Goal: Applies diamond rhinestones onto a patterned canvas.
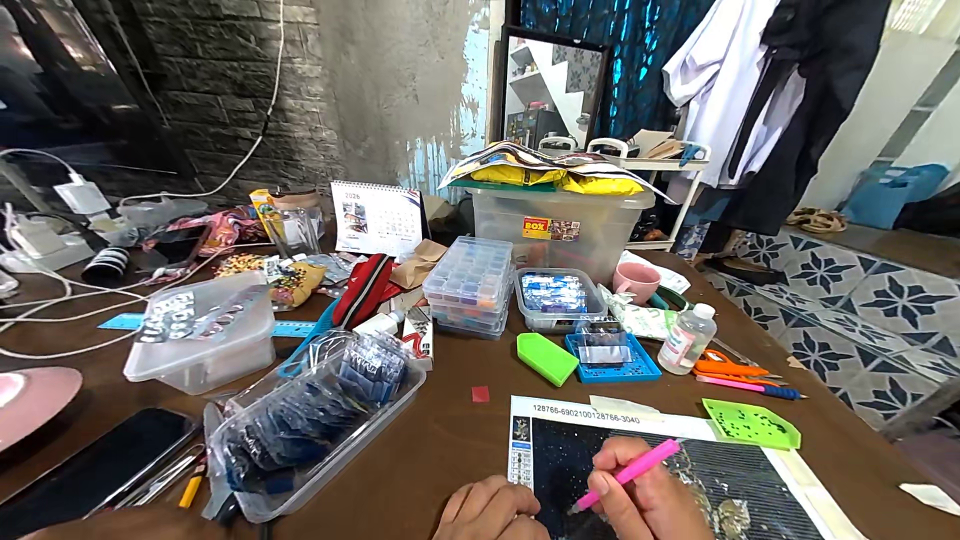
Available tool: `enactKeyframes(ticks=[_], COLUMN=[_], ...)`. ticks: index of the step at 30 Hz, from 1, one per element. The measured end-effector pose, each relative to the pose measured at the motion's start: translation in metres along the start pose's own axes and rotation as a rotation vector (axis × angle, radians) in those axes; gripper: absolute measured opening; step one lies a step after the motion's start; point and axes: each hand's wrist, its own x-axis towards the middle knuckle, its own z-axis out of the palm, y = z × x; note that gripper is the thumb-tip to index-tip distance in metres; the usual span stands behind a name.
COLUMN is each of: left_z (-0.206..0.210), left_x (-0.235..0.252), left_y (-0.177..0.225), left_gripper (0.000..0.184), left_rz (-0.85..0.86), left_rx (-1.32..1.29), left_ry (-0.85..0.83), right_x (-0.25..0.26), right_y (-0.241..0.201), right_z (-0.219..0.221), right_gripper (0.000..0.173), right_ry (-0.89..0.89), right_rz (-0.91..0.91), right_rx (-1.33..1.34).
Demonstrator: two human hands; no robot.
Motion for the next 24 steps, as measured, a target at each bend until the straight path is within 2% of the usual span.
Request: enactKeyframes(ticks=[17, 24], left_z=[0.0002, 0.0011], left_x=[0.0002, 0.0], left_y=[0.0007, 0.0004], left_gripper=[0.048, 0.048], left_rz=[0.003, 0.004], left_rx=[0.005, 0.018], left_ry=[0.01, 0.017], right_x=[-0.0001, 0.002], right_y=[-0.0014, -0.0019], right_z=[0.0008, 0.0002], right_gripper=[0.018, 0.017], right_ry=[-0.018, -0.063], right_rz=[0.008, -0.077], right_rx=[-0.018, -0.097])
